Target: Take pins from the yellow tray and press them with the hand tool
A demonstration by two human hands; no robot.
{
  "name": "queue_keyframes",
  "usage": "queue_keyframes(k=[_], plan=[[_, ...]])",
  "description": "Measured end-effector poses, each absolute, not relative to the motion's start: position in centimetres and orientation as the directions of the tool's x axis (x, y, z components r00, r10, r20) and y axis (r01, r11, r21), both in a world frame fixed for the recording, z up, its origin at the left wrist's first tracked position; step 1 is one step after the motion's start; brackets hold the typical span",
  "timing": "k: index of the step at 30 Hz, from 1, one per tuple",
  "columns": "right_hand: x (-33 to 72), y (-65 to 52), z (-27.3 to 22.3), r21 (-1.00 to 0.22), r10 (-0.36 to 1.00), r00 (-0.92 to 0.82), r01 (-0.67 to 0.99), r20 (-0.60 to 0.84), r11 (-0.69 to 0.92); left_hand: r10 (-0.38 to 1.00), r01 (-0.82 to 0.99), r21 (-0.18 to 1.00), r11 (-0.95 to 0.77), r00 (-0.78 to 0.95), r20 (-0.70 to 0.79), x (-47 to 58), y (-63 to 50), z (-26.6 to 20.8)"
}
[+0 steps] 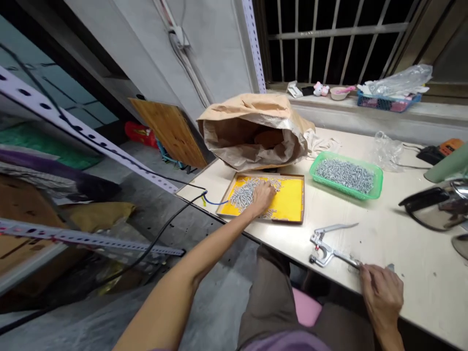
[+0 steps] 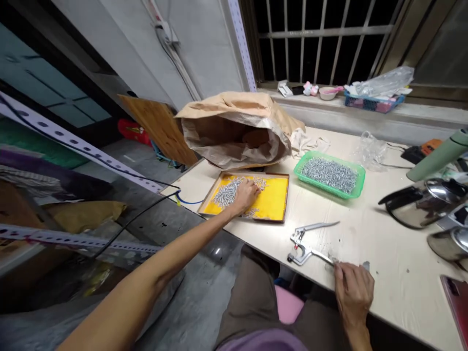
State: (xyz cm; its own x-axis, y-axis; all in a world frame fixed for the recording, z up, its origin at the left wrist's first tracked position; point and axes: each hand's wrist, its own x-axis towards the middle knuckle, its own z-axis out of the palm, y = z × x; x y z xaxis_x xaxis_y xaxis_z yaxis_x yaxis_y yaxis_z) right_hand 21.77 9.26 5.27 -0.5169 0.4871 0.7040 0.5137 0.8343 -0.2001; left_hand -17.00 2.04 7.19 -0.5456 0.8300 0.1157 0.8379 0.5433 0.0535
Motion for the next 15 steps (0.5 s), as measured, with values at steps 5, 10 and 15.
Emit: queue_keyframes(k=[5,10,15], plan=[[21.8,8.8,5.4,-0.246,0.596,-0.498,0.601,0.63,0.761,0.827,0.853,0.095,0.513,-0.52,0.214,-17.0,1.3,7.5],[21.9,9.0,4.7,-0.308,0.627,-0.466,0.59,0.624,0.746,0.775,0.915,0.251,0.315,-0.4,0.489,-11.2,-0.8,8.2],[22.3,8.8,4.8,-0.379,0.605,-0.459,0.494,0.651,0.783,0.742,0.936,0.344,0.076,-0.284,0.607,-1.5,-1.8,6.6]])
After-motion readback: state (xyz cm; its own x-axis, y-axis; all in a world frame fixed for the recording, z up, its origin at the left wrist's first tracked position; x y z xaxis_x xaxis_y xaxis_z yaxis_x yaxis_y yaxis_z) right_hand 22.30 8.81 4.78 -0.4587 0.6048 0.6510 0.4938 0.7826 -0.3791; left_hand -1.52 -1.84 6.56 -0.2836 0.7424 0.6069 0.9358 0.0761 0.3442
